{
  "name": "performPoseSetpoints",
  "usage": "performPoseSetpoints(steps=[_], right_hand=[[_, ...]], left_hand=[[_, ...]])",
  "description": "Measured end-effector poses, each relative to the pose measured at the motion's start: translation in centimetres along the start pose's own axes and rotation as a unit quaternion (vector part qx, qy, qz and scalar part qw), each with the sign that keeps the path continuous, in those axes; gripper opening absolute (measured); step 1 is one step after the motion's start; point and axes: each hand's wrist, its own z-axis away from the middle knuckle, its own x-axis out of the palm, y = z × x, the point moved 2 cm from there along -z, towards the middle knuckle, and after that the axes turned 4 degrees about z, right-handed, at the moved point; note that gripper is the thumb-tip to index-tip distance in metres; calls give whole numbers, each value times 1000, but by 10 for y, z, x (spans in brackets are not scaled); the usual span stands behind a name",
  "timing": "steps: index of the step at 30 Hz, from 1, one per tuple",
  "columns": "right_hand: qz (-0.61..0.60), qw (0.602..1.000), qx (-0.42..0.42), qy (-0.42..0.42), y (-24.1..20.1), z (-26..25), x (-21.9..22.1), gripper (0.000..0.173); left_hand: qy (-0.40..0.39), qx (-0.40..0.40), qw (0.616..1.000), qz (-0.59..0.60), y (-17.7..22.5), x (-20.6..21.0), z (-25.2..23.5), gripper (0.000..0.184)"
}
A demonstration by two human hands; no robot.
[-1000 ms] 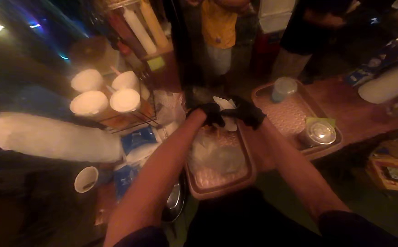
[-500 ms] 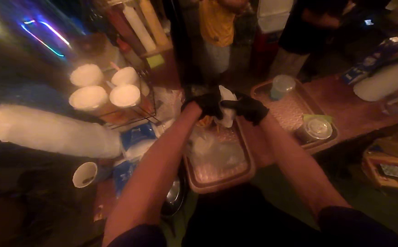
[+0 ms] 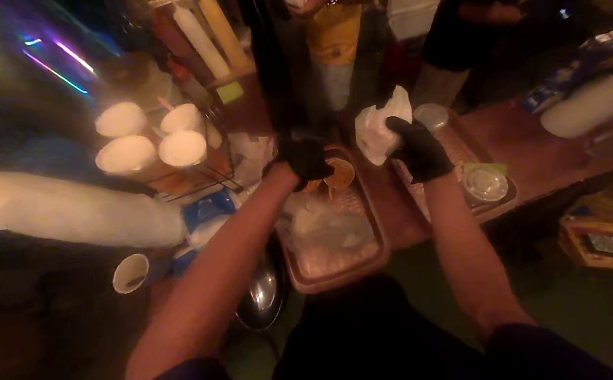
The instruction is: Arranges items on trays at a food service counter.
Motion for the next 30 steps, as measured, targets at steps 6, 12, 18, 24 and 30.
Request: performPoseSetpoints(steps=[6,12,18,24,30], right_hand=[[-40,999,-24,-3,29,12,-22,51],[-33,999,0,7,42,16,-33,56],[-28,999,-3,19,45,11,-38,58],[-33,999,-5,14,42,9,-41,58],[-30,999,-4,20,42,8,-43,58]], left_hand=[[-235,-75,969,30,2,57,-35,48],[-224,-68,972,2,6,59,-42,31],[-161,-91,982,-48,-6,30,-47,42],[-19,-23,996,-78,-5,15,-42,46],[234,-2,972,12,-4,29,-62,38]])
